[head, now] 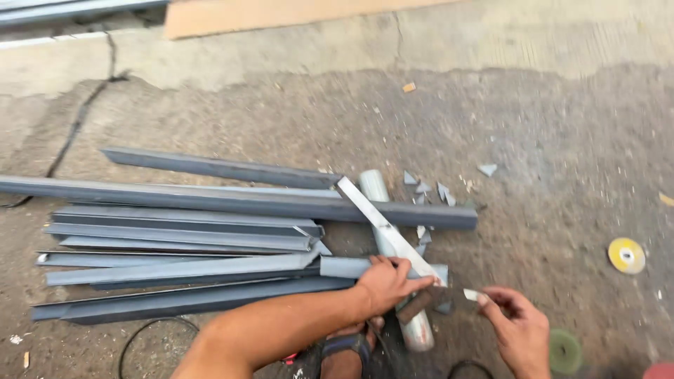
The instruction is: Measuring, marking, and cutting metal angle bars using an angle grinder and a square.
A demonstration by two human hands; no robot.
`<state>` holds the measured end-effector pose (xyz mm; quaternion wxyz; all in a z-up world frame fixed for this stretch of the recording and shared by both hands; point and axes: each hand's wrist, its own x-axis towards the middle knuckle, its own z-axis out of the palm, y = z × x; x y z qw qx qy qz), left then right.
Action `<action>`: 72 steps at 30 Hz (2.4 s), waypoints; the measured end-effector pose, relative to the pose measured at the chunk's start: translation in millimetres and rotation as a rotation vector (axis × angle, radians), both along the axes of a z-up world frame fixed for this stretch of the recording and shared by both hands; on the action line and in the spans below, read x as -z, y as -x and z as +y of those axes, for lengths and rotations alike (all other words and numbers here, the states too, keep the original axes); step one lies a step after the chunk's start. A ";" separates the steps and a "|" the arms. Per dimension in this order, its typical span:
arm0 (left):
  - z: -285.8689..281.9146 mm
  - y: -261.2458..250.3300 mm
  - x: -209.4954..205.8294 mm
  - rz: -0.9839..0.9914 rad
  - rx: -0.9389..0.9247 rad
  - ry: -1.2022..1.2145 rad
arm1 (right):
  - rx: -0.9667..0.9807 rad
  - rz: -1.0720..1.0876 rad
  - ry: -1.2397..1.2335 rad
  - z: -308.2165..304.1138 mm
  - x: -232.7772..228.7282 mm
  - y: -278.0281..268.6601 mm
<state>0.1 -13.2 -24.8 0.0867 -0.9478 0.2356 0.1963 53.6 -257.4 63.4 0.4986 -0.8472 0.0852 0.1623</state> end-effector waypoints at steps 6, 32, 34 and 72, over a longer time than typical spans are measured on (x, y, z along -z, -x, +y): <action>4.1 -4.0 6.0 0.058 -0.089 0.071 | 0.325 0.133 -1.029 -12.4 122.4 19.6; 37.9 -4.6 -2.5 -0.015 -0.097 0.168 | 0.987 0.313 -0.753 -12.8 122.5 -11.8; 42.5 -8.7 -4.1 -0.009 -0.104 0.181 | 1.069 0.326 -0.770 -28.2 141.9 -28.6; 79.3 -16.4 1.4 -0.058 -0.041 0.480 | 0.530 0.286 0.173 -221.8 47.6 78.6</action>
